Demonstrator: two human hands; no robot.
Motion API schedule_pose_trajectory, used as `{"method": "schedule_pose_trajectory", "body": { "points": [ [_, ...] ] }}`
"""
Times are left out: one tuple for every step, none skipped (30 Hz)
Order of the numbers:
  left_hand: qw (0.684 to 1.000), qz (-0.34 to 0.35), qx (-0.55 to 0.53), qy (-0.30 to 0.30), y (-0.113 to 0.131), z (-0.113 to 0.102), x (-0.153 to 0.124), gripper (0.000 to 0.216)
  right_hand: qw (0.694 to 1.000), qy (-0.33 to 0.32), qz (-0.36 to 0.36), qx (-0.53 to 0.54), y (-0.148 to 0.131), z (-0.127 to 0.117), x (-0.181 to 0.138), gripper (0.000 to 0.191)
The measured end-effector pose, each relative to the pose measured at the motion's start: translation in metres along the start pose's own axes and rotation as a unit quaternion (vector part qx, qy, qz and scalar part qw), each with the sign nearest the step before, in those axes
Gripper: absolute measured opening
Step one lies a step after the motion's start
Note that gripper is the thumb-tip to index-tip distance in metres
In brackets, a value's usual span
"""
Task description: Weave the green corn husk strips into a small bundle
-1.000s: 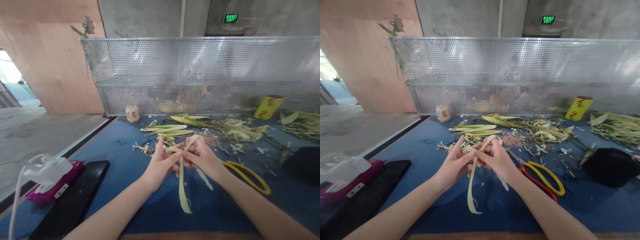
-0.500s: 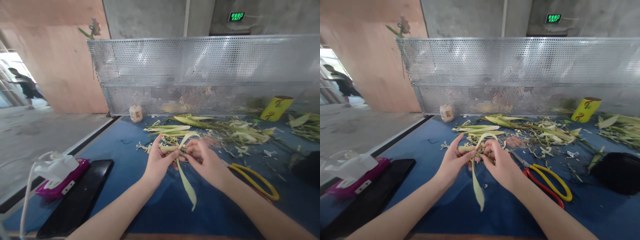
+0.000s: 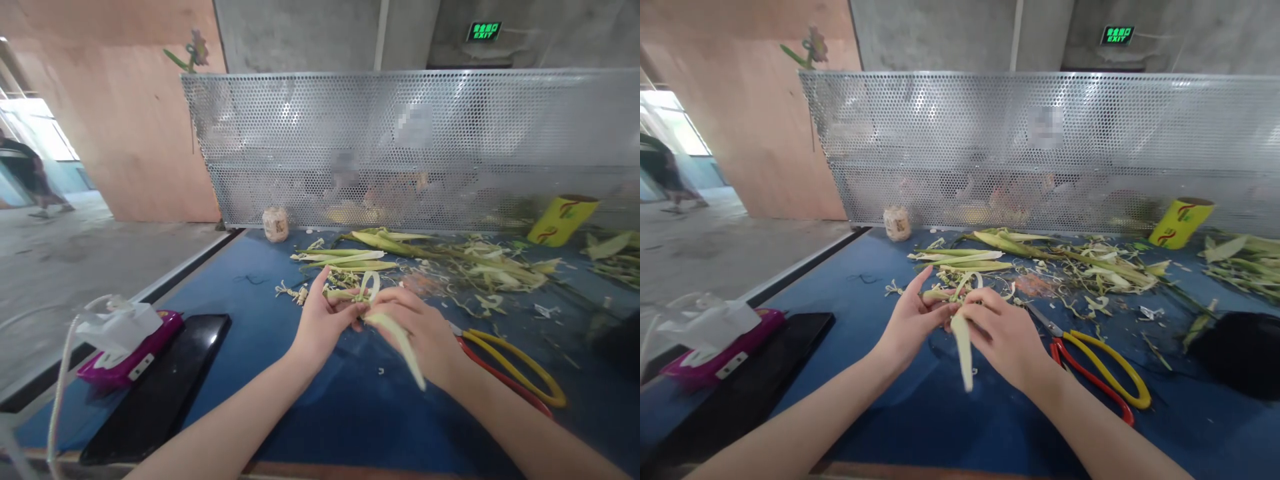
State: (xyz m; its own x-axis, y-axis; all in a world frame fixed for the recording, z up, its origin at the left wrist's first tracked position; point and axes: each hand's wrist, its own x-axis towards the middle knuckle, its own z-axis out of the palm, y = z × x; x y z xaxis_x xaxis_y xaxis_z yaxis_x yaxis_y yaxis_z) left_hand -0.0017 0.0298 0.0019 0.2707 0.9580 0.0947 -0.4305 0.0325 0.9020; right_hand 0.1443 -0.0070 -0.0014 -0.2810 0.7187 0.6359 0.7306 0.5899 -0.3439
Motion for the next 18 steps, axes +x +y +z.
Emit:
{"method": "schedule_pose_trajectory", "body": {
  "points": [
    [1.0, 0.006, 0.006, 0.0, 0.0, 0.0, 0.0, 0.103, 0.998, 0.017, 0.031, 0.046, 0.0, 0.001, 0.001, 0.013],
    [1.0, 0.014, 0.014, 0.001, 0.0, 0.0, 0.0, 0.102, 0.992, 0.029, 0.077, 0.101, 0.0, 0.002, 0.002, 0.011],
    [0.999, 0.021, 0.025, 0.003, 0.001, 0.001, -0.001, 0.1, 0.978, 0.031, 0.134, 0.157, 0.0, 0.004, 0.003, 0.011],
    [0.999, 0.028, 0.039, 0.004, 0.001, 0.0, -0.001, 0.099, 0.957, 0.026, 0.196, 0.212, 0.0, 0.006, 0.004, 0.013],
    [0.998, 0.036, 0.055, 0.004, 0.001, 0.0, -0.002, 0.098, 0.932, 0.014, 0.251, 0.262, 0.001, 0.007, 0.005, 0.016],
    [0.996, 0.046, 0.072, 0.001, 0.001, 0.0, -0.002, 0.097, 0.905, 0.004, 0.296, 0.306, 0.001, 0.009, 0.005, 0.018],
    [0.994, 0.057, 0.09, -0.004, 0.001, 0.0, -0.003, 0.095, 0.881, -0.004, 0.327, 0.341, 0.001, 0.01, 0.006, 0.021],
    [0.992, 0.069, 0.109, -0.01, 0.001, -0.001, -0.004, 0.093, 0.861, -0.009, 0.348, 0.371, 0.001, 0.011, 0.007, 0.022],
    [0.988, 0.081, 0.129, -0.016, 0.001, -0.001, -0.004, 0.091, 0.844, -0.009, 0.358, 0.4, 0.001, 0.011, 0.007, 0.023],
    [0.985, 0.092, 0.148, -0.02, 0.0, -0.002, -0.005, 0.089, 0.828, -0.007, 0.363, 0.427, 0.001, 0.011, 0.008, 0.024],
    [0.981, 0.102, 0.164, -0.025, 0.0, -0.003, -0.005, 0.088, 0.813, -0.006, 0.367, 0.452, 0.0, 0.011, 0.008, 0.025],
    [0.977, 0.112, 0.178, -0.029, -0.001, -0.003, -0.006, 0.087, 0.799, -0.006, 0.371, 0.474, -0.001, 0.01, 0.009, 0.026],
    [0.974, 0.12, 0.189, -0.033, -0.002, -0.004, -0.006, 0.086, 0.785, -0.01, 0.376, 0.492, -0.002, 0.01, 0.009, 0.027],
    [0.971, 0.127, 0.198, -0.038, -0.003, -0.005, -0.006, 0.085, 0.773, -0.015, 0.383, 0.505, -0.003, 0.009, 0.01, 0.028],
    [0.969, 0.131, 0.205, -0.046, -0.004, -0.005, -0.006, 0.084, 0.764, -0.022, 0.391, 0.513, -0.004, 0.009, 0.01, 0.028],
    [0.967, 0.134, 0.211, -0.053, -0.005, -0.006, -0.006, 0.083, 0.757, -0.031, 0.4, 0.516, -0.004, 0.008, 0.011, 0.028],
    [0.965, 0.135, 0.216, -0.057, -0.006, -0.006, -0.005, 0.083, 0.752, -0.041, 0.406, 0.517, -0.004, 0.008, 0.011, 0.028],
    [0.964, 0.136, 0.22, -0.059, -0.007, -0.007, -0.005, 0.084, 0.751, -0.05, 0.41, 0.515, -0.004, 0.008, 0.012, 0.027]
  ]
}}
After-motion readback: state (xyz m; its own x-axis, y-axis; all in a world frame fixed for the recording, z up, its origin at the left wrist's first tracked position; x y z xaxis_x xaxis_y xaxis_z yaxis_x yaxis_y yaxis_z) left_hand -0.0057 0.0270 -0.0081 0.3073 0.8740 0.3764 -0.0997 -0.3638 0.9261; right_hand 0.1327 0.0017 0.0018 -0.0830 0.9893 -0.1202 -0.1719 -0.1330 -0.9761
